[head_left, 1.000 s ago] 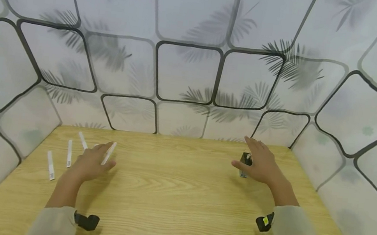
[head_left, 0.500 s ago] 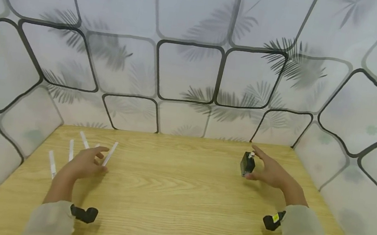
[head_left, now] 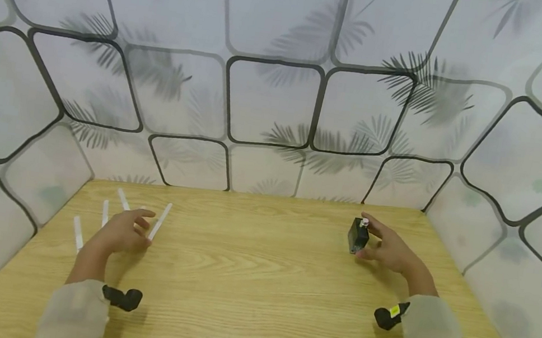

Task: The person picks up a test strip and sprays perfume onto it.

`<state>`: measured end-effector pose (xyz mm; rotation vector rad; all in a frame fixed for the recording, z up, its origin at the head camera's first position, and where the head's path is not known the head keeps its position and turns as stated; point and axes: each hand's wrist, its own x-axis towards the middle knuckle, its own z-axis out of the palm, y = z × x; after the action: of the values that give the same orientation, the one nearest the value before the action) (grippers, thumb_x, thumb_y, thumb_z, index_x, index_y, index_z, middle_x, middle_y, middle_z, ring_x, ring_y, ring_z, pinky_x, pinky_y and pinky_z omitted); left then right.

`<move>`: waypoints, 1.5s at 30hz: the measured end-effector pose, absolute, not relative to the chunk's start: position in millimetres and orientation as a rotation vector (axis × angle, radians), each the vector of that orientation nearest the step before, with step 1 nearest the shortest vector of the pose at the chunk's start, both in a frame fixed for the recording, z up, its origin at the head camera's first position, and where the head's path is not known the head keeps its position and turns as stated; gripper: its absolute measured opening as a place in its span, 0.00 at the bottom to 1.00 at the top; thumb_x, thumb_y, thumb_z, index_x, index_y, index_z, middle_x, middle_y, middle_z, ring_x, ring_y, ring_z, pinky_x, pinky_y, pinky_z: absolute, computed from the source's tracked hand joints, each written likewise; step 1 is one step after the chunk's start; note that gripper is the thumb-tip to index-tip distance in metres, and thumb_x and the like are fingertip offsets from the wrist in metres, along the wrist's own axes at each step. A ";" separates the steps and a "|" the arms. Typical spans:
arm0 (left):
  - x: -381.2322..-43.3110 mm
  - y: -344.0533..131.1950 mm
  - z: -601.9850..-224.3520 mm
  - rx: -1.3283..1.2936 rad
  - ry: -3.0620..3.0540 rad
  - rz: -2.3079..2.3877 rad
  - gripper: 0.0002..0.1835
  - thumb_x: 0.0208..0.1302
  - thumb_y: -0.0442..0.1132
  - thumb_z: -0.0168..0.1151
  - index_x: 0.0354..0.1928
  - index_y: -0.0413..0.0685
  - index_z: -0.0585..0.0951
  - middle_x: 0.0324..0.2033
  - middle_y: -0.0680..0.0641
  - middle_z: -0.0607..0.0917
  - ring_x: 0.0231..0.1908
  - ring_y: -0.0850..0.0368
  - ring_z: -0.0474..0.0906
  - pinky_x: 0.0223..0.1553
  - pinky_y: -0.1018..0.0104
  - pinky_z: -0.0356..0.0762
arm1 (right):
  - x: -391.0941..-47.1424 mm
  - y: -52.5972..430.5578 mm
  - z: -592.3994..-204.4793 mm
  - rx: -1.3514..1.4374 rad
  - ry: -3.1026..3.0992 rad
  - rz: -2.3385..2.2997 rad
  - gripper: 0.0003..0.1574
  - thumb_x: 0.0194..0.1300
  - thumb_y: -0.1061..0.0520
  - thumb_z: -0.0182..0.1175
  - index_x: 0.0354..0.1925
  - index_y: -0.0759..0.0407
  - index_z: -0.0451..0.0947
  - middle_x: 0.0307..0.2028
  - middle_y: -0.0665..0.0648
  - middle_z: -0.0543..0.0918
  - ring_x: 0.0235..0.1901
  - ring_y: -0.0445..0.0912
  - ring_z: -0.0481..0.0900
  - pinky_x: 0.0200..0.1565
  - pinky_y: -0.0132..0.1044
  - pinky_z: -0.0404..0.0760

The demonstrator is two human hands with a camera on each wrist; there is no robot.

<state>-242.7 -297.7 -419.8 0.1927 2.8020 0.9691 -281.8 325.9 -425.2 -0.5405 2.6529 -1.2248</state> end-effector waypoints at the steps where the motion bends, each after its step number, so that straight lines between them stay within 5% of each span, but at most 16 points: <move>1: -243.5 -298.0 -420.3 0.184 2.799 0.967 0.41 0.62 0.35 0.74 0.73 0.31 0.65 0.58 0.27 0.77 0.57 0.28 0.77 0.49 0.43 0.83 | -282.0 325.8 -425.7 -0.535 2.649 -1.240 0.63 0.63 0.58 0.73 0.81 0.63 0.45 0.75 0.76 0.56 0.74 0.73 0.52 0.67 0.73 0.60; 23: -252.4 -294.6 -420.5 0.169 2.784 0.974 0.38 0.58 0.31 0.74 0.70 0.31 0.69 0.52 0.32 0.81 0.48 0.38 0.81 0.47 0.46 0.81 | -282.8 322.6 -436.0 -0.543 2.600 -1.452 0.52 0.65 0.63 0.71 0.77 0.71 0.54 0.69 0.78 0.66 0.69 0.77 0.62 0.66 0.70 0.64; 30: -253.0 -293.9 -421.5 0.180 2.768 0.990 0.34 0.59 0.30 0.72 0.68 0.31 0.72 0.49 0.34 0.82 0.48 0.40 0.80 0.44 0.51 0.82 | -283.8 320.2 -441.5 -0.449 2.620 -1.531 0.58 0.63 0.59 0.74 0.78 0.65 0.48 0.72 0.76 0.62 0.69 0.73 0.64 0.68 0.66 0.64; 37: -251.3 -294.2 -421.6 0.193 2.779 0.969 0.29 0.60 0.30 0.72 0.63 0.31 0.76 0.44 0.38 0.83 0.45 0.44 0.80 0.42 0.52 0.82 | -284.5 313.1 -441.2 -0.486 2.717 -1.523 0.58 0.64 0.55 0.74 0.77 0.54 0.46 0.66 0.75 0.68 0.65 0.70 0.70 0.68 0.67 0.64; 45: -250.6 -292.0 -420.4 0.230 2.807 0.959 0.27 0.59 0.29 0.73 0.60 0.32 0.79 0.40 0.42 0.84 0.41 0.47 0.80 0.43 0.52 0.81 | -280.4 304.9 -431.8 -0.548 2.851 -1.385 0.52 0.69 0.51 0.69 0.78 0.50 0.49 0.62 0.75 0.70 0.59 0.71 0.74 0.59 0.63 0.77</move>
<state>-250.6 -292.0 -420.4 0.2298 2.8071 0.9590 -280.4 304.9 -431.8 -0.5479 2.8508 -1.3850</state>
